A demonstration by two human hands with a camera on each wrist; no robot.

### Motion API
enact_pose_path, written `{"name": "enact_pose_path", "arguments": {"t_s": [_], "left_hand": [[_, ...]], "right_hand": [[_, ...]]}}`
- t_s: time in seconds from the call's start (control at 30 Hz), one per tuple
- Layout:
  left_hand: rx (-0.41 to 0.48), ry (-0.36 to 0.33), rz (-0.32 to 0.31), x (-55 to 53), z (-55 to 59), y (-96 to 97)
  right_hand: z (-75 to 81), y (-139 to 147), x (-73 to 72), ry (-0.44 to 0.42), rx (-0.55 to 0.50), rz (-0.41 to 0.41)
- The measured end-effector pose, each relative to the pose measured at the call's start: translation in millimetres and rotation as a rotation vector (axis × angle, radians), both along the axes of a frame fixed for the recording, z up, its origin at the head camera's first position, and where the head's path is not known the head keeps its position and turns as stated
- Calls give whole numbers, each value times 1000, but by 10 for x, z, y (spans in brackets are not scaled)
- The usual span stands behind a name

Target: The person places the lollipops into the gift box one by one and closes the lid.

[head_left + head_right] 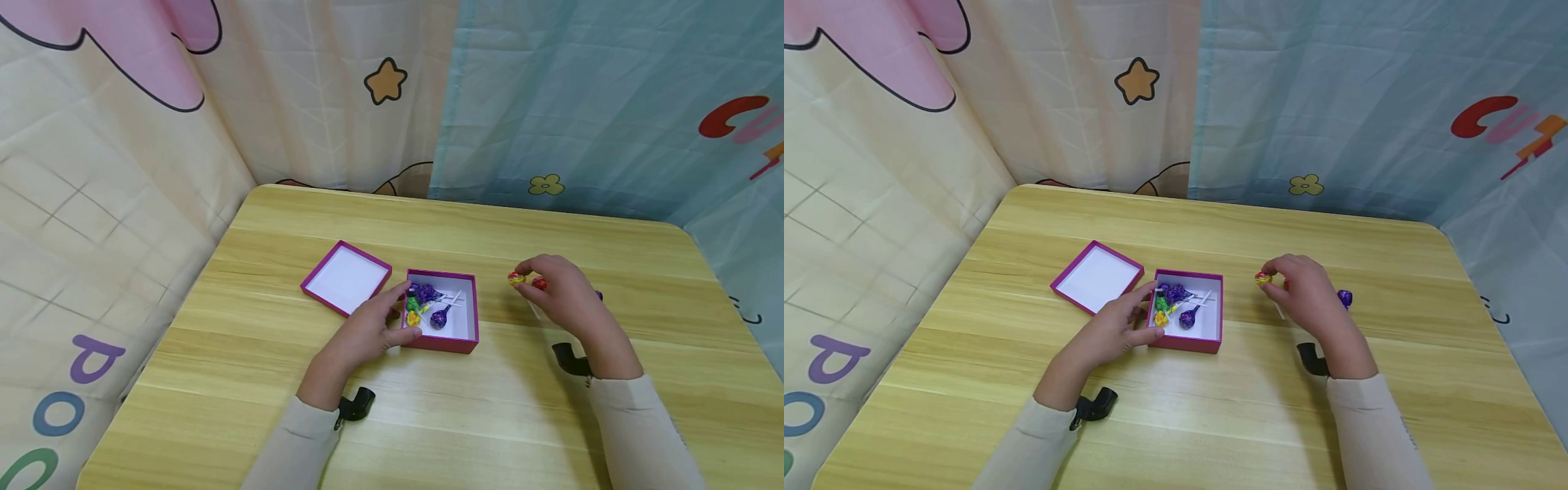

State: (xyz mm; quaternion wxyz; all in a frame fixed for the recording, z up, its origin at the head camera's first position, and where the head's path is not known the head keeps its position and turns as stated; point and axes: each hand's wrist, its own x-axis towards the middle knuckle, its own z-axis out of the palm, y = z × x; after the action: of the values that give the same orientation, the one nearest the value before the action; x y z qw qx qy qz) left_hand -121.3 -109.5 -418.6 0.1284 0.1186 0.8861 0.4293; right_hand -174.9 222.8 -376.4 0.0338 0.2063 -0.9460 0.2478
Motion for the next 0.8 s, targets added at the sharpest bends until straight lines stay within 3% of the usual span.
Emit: {"name": "enact_pose_path", "arguments": {"t_s": [0.8], "left_hand": [[-2, 9, -8, -1, -3, -16]], "right_hand": [[144, -400, -5, 75, -24, 100]]}}
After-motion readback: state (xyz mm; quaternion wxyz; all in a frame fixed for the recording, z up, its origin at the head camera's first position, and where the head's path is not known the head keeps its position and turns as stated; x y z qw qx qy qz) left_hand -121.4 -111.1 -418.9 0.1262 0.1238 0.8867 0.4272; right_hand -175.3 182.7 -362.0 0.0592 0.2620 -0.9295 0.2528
